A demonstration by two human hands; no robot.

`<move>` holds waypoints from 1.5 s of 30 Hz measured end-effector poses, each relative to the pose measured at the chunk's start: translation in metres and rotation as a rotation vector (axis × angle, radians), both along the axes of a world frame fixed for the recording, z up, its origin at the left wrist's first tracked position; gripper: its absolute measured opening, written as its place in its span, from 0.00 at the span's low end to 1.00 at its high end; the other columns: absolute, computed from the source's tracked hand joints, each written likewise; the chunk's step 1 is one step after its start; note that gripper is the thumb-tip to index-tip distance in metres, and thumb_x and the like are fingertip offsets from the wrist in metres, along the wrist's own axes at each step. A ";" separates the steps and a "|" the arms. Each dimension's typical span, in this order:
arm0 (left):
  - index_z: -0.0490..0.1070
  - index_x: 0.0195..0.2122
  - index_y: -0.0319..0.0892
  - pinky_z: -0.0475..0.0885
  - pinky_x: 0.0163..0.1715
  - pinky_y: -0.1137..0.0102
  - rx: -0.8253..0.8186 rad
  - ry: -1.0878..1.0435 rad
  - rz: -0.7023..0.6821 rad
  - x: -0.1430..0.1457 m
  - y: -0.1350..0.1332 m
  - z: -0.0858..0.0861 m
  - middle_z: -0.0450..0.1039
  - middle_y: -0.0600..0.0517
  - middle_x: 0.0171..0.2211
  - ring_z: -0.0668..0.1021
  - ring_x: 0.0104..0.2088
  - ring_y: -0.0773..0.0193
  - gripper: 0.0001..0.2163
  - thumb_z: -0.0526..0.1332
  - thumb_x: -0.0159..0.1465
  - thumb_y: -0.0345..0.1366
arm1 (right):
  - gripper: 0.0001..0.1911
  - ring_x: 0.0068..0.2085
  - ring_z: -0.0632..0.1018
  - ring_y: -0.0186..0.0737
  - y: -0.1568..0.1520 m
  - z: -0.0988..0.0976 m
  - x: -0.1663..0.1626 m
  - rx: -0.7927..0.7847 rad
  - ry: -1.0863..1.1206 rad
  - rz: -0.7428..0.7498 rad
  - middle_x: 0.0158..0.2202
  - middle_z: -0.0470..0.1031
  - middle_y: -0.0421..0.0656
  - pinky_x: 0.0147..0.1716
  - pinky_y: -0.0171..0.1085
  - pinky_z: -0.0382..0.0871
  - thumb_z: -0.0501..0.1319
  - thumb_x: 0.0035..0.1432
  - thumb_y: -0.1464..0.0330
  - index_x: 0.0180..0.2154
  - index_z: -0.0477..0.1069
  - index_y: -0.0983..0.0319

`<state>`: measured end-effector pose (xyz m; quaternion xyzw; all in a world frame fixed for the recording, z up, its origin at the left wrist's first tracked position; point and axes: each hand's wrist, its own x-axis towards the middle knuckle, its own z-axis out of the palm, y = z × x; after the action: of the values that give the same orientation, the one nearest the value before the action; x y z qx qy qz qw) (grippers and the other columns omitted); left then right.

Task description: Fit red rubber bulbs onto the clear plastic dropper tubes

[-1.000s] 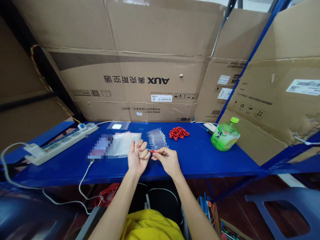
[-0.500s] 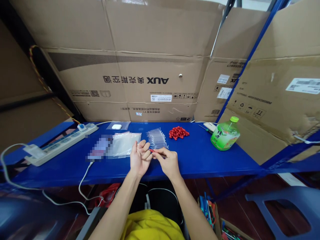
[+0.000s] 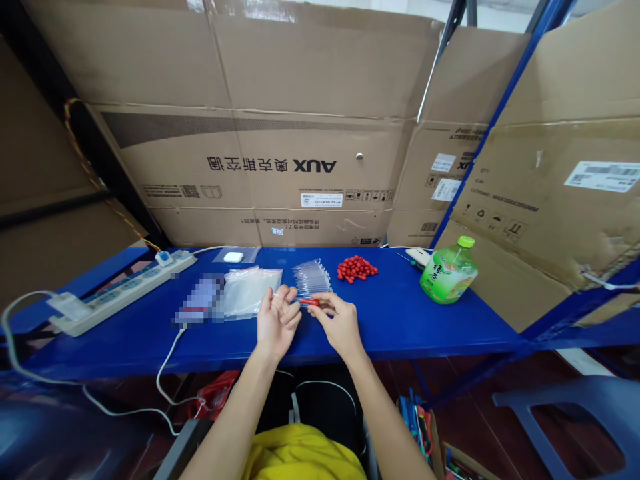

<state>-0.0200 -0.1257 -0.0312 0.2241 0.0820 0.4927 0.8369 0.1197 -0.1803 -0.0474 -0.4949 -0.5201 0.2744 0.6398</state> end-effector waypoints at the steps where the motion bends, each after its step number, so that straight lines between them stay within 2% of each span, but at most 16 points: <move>1: 0.59 0.33 0.42 0.47 0.13 0.79 0.019 0.051 0.036 -0.002 0.001 0.001 0.62 0.56 0.30 0.54 0.16 0.78 0.14 0.58 0.67 0.46 | 0.14 0.34 0.84 0.46 0.000 0.001 0.005 -0.016 -0.040 -0.014 0.35 0.83 0.44 0.39 0.44 0.82 0.70 0.55 0.59 0.39 0.80 0.60; 6: 0.65 0.35 0.43 0.47 0.14 0.79 0.200 0.478 0.395 -0.012 0.016 0.008 0.69 0.55 0.35 0.58 0.16 0.77 0.08 0.61 0.65 0.41 | 0.14 0.32 0.82 0.44 -0.004 0.002 0.038 -0.157 -0.194 -0.008 0.30 0.82 0.44 0.35 0.41 0.78 0.66 0.58 0.57 0.40 0.80 0.61; 8: 0.67 0.33 0.43 0.52 0.16 0.79 0.334 0.664 0.433 -0.012 0.025 0.012 0.68 0.56 0.30 0.59 0.17 0.75 0.08 0.62 0.64 0.40 | 0.13 0.32 0.80 0.43 -0.005 0.002 0.047 -0.170 -0.304 -0.048 0.32 0.81 0.44 0.33 0.39 0.75 0.66 0.59 0.57 0.39 0.81 0.60; 11: 0.73 0.32 0.43 0.62 0.25 0.75 0.768 0.969 0.349 -0.005 0.041 0.018 0.72 0.53 0.28 0.70 0.25 0.68 0.08 0.62 0.65 0.40 | 0.12 0.30 0.75 0.39 -0.004 -0.001 0.052 -0.142 -0.478 -0.071 0.35 0.79 0.44 0.31 0.38 0.70 0.67 0.57 0.58 0.36 0.82 0.59; 15: 0.78 0.33 0.46 0.65 0.34 0.70 1.337 1.391 0.123 0.009 0.055 0.025 0.78 0.50 0.34 0.76 0.34 0.60 0.05 0.62 0.63 0.35 | 0.08 0.27 0.71 0.38 -0.001 -0.004 0.049 -0.163 -0.625 -0.065 0.29 0.75 0.42 0.31 0.38 0.67 0.67 0.56 0.63 0.36 0.81 0.58; 17: 0.78 0.33 0.46 0.66 0.35 0.69 1.497 1.529 0.022 0.013 0.059 0.027 0.78 0.49 0.36 0.77 0.35 0.58 0.05 0.63 0.61 0.33 | 0.07 0.28 0.70 0.38 -0.001 -0.005 0.048 -0.170 -0.665 -0.077 0.29 0.75 0.41 0.31 0.38 0.66 0.67 0.55 0.66 0.37 0.80 0.58; 19: 0.79 0.33 0.47 0.66 0.35 0.69 1.577 1.587 -0.015 0.014 0.060 0.028 0.78 0.48 0.36 0.78 0.36 0.57 0.05 0.62 0.60 0.32 | 0.07 0.28 0.70 0.38 -0.001 -0.006 0.049 -0.183 -0.663 -0.091 0.29 0.74 0.40 0.30 0.37 0.66 0.67 0.55 0.66 0.37 0.78 0.59; 23: 0.79 0.33 0.47 0.67 0.35 0.69 1.594 1.585 0.015 0.013 0.058 0.028 0.77 0.47 0.38 0.78 0.37 0.56 0.06 0.63 0.60 0.31 | 0.10 0.27 0.70 0.38 -0.001 -0.007 0.048 -0.195 -0.649 -0.104 0.28 0.74 0.40 0.30 0.37 0.67 0.66 0.55 0.65 0.40 0.76 0.59; 27: 0.78 0.31 0.46 0.67 0.36 0.69 1.598 1.632 -0.004 0.007 0.054 0.029 0.77 0.47 0.38 0.78 0.38 0.56 0.06 0.62 0.58 0.29 | 0.08 0.29 0.71 0.40 -0.001 -0.006 0.047 -0.188 -0.705 -0.102 0.29 0.74 0.41 0.32 0.38 0.67 0.64 0.57 0.65 0.39 0.77 0.58; 31: 0.76 0.29 0.44 0.67 0.34 0.67 1.572 1.735 0.004 -0.010 0.053 0.029 0.75 0.45 0.37 0.78 0.35 0.56 0.06 0.61 0.57 0.27 | 0.07 0.30 0.72 0.40 -0.002 -0.005 0.046 -0.210 -0.715 -0.103 0.30 0.73 0.40 0.33 0.38 0.67 0.63 0.58 0.65 0.39 0.75 0.58; 38: 0.72 0.28 0.43 0.66 0.35 0.66 1.458 1.770 0.068 -0.037 0.045 0.029 0.71 0.46 0.35 0.75 0.31 0.58 0.04 0.61 0.56 0.27 | 0.06 0.31 0.74 0.40 0.005 -0.009 0.045 -0.208 -0.753 -0.166 0.29 0.72 0.39 0.33 0.37 0.66 0.63 0.57 0.64 0.37 0.74 0.58; 42: 0.69 0.28 0.44 0.65 0.36 0.66 1.380 1.677 0.174 -0.042 0.035 0.018 0.68 0.48 0.32 0.73 0.30 0.58 0.05 0.59 0.60 0.27 | 0.08 0.31 0.75 0.41 0.006 -0.009 0.043 -0.206 -0.743 -0.176 0.29 0.72 0.39 0.33 0.37 0.67 0.65 0.57 0.62 0.38 0.74 0.58; 45: 0.67 0.28 0.44 0.66 0.36 0.66 1.288 1.512 0.278 -0.044 0.030 0.007 0.66 0.49 0.29 0.71 0.28 0.59 0.06 0.59 0.62 0.29 | 0.14 0.29 0.73 0.40 0.007 -0.006 0.050 -0.216 -0.647 -0.134 0.29 0.72 0.39 0.30 0.37 0.66 0.66 0.56 0.57 0.40 0.75 0.58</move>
<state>-0.0642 -0.0962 -0.0241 0.8770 0.3355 0.2650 0.2193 0.1692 -0.1730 -0.0532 -0.6541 -0.6302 0.1139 0.4025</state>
